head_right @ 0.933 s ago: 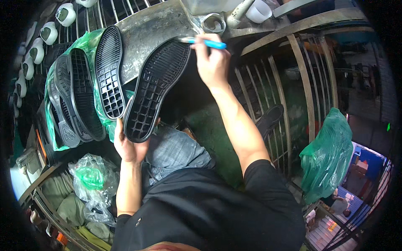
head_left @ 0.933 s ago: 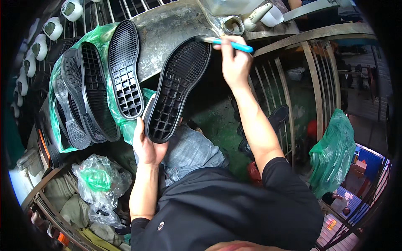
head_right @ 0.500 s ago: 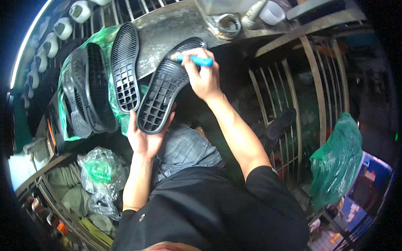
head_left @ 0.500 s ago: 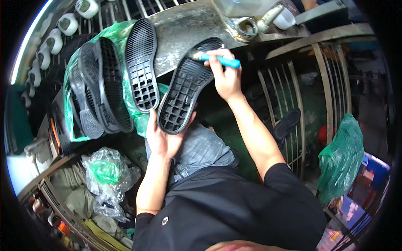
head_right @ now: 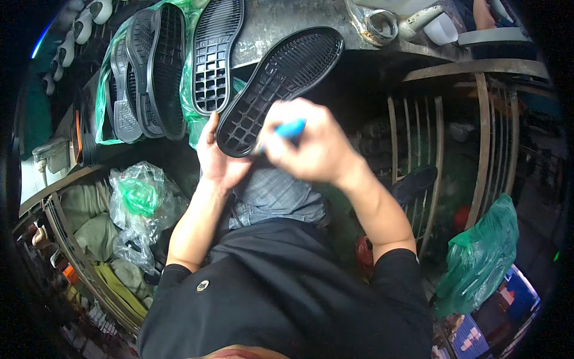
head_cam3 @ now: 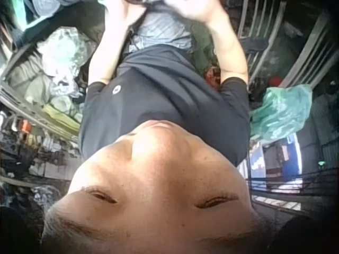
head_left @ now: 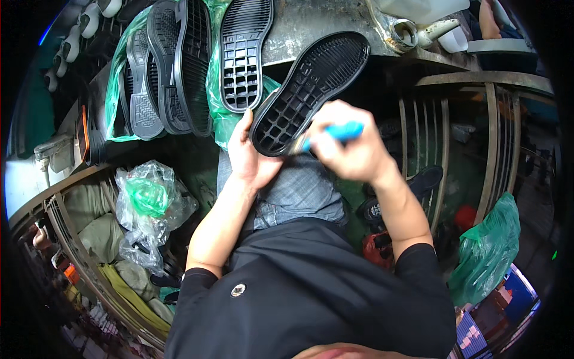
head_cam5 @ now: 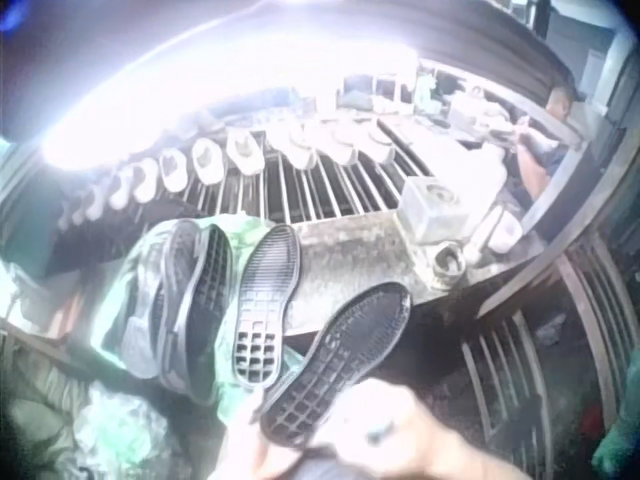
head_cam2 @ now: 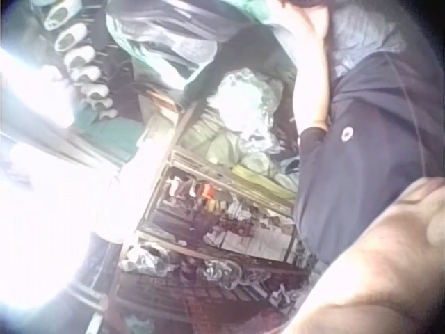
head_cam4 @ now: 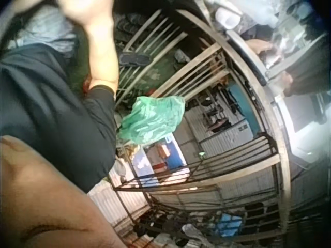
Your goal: Applying adhesive to the bottom of shoe soles using a brush.
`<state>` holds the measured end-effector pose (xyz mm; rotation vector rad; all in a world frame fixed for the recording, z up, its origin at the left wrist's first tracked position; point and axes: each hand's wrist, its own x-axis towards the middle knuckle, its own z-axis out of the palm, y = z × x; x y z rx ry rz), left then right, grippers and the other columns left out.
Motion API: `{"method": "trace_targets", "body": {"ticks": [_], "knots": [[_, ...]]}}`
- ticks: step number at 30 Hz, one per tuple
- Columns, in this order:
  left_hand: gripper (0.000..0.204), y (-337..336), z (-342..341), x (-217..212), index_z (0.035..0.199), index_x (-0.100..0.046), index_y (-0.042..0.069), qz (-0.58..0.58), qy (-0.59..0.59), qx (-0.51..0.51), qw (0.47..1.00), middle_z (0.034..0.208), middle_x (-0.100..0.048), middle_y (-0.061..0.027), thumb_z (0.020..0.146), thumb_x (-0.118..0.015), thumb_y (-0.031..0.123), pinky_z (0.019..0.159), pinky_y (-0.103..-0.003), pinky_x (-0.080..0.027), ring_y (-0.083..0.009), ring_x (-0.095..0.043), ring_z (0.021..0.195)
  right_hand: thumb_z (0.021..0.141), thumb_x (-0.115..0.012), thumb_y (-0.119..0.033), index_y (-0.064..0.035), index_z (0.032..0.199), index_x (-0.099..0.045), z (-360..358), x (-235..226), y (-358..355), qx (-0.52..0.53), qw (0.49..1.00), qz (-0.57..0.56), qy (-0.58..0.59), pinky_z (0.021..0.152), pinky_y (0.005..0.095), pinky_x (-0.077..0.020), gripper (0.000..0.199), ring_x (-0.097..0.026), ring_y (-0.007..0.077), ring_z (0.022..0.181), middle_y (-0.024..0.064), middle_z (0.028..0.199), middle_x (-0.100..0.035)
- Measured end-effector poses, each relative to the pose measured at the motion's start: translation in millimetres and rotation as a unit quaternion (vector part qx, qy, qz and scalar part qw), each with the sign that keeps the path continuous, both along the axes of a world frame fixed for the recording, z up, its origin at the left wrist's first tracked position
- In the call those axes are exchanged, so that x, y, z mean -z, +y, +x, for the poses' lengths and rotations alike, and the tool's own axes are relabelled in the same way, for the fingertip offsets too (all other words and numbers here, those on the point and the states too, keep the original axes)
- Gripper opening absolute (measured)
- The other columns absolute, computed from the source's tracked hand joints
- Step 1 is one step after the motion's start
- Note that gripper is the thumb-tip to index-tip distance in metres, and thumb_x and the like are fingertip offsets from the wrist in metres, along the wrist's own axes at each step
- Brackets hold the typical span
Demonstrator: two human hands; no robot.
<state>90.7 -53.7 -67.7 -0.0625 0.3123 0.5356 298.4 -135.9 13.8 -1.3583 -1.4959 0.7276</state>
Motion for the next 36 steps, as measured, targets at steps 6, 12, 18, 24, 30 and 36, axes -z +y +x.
{"method": "trace_targets", "body": {"ticks": [6, 12, 18, 24, 30, 36], "knots": [[0.064, -2, 8, -7, 0.166, -0.043, 0.0, 0.146, 0.112, -0.028, 0.983, 0.163, -0.056, -0.017, 0.118, -0.04, 0.042, 0.126, -0.047, -0.044, -0.0294, -0.058, 0.147, 0.1, -0.076, -0.011, -0.002, 0.093, -0.072, 8, -2, 7, -0.001, 0.999, -0.013, 0.032, 0.068, 0.0318, -0.0521, 0.012, -0.069, 0.014, 0.076, 0.0084, 0.08, -0.071], [0.068, -3, 3, -7, 0.166, -0.04, -0.004, 0.209, 0.142, -0.027, 0.967, 0.17, -0.048, -0.0171, 0.115, -0.048, 0.039, 0.129, -0.045, -0.04, -0.0298, -0.052, 0.153, 0.108, -0.068, -0.023, -0.0011, 0.095, -0.072, 72, 31, 21, 0.145, 0.984, -0.1, 0.014, 0.066, 0.0305, -0.0521, 0.026, -0.067, 0.0122, 0.067, 0.0038, 0.071, -0.069], [0.077, 4, 7, -11, 0.169, -0.037, -0.003, 0.261, 0.181, -0.012, 0.948, 0.169, -0.048, -0.0217, 0.113, -0.047, 0.049, 0.129, -0.048, -0.04, -0.0336, -0.053, 0.153, 0.109, -0.068, -0.031, -0.0033, 0.097, -0.074, 132, 44, 26, 0.258, 0.959, -0.068, -0.091, 0.068, 0.0341, -0.0546, 0.031, -0.072, 0.0166, 0.067, 0.0065, 0.071, -0.072], [0.088, 11, 3, -30, 0.167, -0.042, 0.002, 0.297, 0.201, 0.01, 0.933, 0.164, -0.053, -0.0178, 0.11, -0.048, 0.07, 0.124, -0.043, -0.045, -0.0279, -0.056, 0.148, 0.109, -0.069, -0.023, -0.0043, 0.096, -0.071, 146, 29, 40, 0.338, 0.93, 0.046, -0.14, 0.064, 0.0356, -0.0533, 0.022, -0.071, 0.0196, 0.067, 0.0065, 0.071, -0.07], [0.076, 43, 18, -58, 0.165, -0.041, 0.005, 0.257, 0.132, -0.036, 0.957, 0.162, -0.054, -0.0153, 0.107, -0.07, 0.044, 0.123, -0.047, -0.047, -0.0288, -0.057, 0.147, 0.099, -0.075, -0.011, 0.0003, 0.105, -0.072, 45, 32, 51, 0.195, 0.933, 0.275, -0.127, 0.093, 0.0472, -0.0592, 0.013, -0.073, 0.038, 0.092, 0.0182, 0.093, -0.073], [0.076, 161, 39, -109, 0.173, -0.029, 0.007, 0.348, 0.169, -0.112, 0.915, 0.15, -0.06, -0.0126, 0.105, -0.063, 0.012, 0.107, -0.042, -0.053, -0.0233, -0.065, 0.128, 0.106, -0.069, -0.011, 0.0011, 0.126, -0.066, 50, 79, 141, 0.289, 0.92, 0.234, -0.126, 0.096, 0.0473, -0.0534, 0.024, -0.067, 0.0382, 0.107, 0.0182, 0.113, -0.068]]}}
